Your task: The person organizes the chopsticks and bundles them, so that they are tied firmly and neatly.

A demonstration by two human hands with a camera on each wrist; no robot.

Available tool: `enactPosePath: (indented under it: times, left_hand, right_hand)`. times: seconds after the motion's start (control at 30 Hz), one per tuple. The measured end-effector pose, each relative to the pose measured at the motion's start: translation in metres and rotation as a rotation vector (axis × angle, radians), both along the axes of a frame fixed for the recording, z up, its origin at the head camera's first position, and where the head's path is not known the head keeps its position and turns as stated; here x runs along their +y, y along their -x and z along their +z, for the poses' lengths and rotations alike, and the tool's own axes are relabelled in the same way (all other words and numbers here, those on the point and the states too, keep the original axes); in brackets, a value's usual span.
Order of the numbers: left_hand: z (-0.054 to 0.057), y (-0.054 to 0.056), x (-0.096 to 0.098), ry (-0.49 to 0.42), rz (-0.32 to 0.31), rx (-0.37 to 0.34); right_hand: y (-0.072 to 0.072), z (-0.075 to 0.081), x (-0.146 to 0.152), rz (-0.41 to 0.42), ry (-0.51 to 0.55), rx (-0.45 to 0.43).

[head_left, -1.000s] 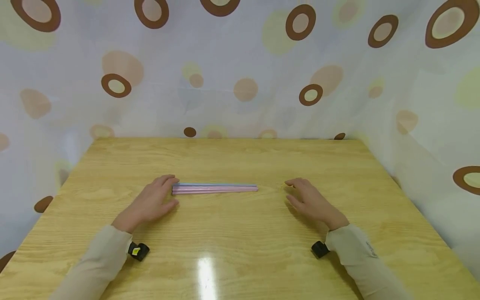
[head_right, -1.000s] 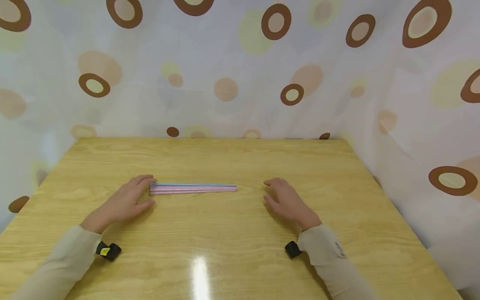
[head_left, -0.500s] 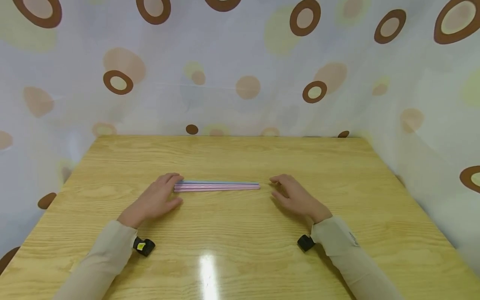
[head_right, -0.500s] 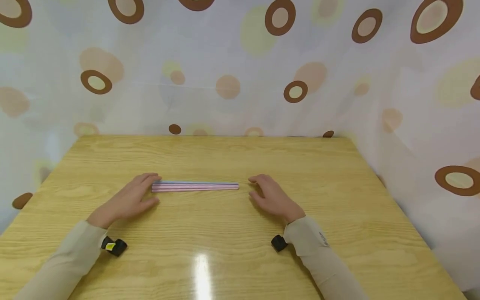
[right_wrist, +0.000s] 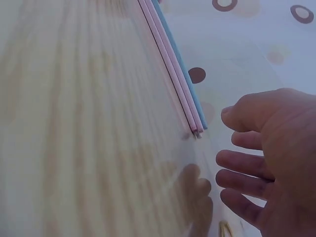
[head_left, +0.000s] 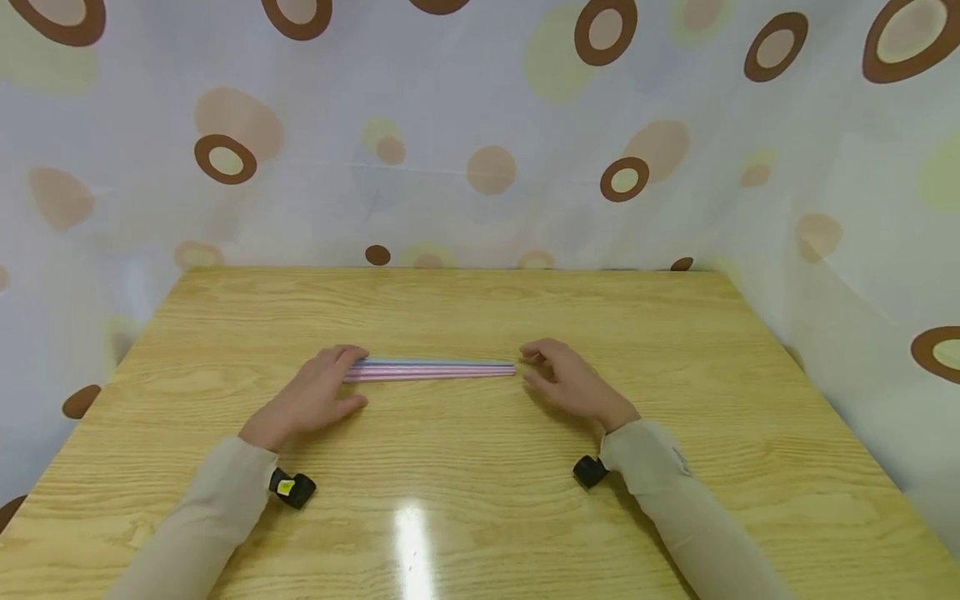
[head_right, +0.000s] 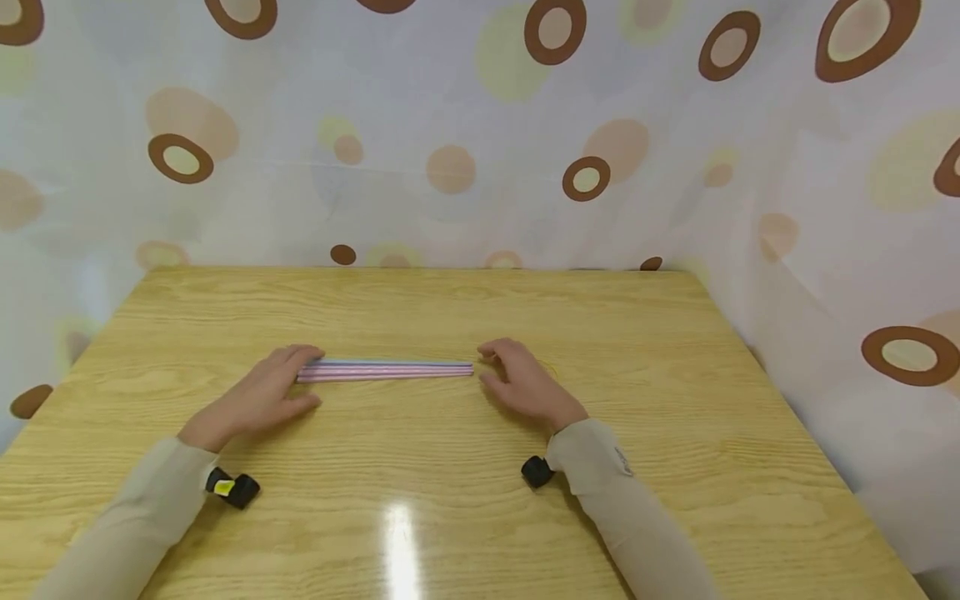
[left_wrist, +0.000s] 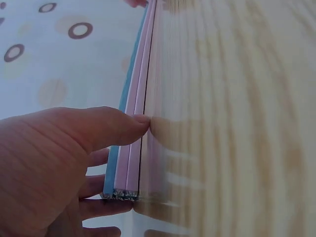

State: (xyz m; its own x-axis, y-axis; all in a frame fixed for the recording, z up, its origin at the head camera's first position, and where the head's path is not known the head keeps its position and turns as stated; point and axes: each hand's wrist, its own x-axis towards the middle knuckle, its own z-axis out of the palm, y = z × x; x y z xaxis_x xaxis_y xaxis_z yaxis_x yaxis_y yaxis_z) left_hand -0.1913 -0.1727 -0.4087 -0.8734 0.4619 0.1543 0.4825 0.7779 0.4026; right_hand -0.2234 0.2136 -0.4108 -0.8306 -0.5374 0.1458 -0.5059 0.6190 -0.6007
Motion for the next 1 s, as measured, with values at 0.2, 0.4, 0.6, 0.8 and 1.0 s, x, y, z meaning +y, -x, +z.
enactPosePath:
  times: [0.2, 0.4, 0.6, 0.8, 1.0]
  left_hand:
    - [-0.010, 0.000, 0.006, 0.027, 0.011, -0.035]
    - [-0.009, 0.001, 0.007, 0.044, 0.041, -0.021]
    - [-0.002, 0.007, 0.006, 0.049, 0.048, 0.026]
    - [-0.003, 0.011, 0.009, 0.026, 0.049, 0.048]
    - [-0.004, 0.014, 0.013, 0.024, 0.048, 0.052]
  right_hand:
    - [0.003, -0.008, -0.011, 0.042, -0.017, 0.011]
    - [0.007, -0.009, -0.020, 0.058, -0.052, 0.083]
    - [0.013, -0.005, -0.027, 0.066, -0.068, 0.145]
    - [0.016, -0.007, -0.032, 0.066, -0.075, 0.114]
    - [0.015, -0.010, -0.035, 0.018, -0.137, 0.118]
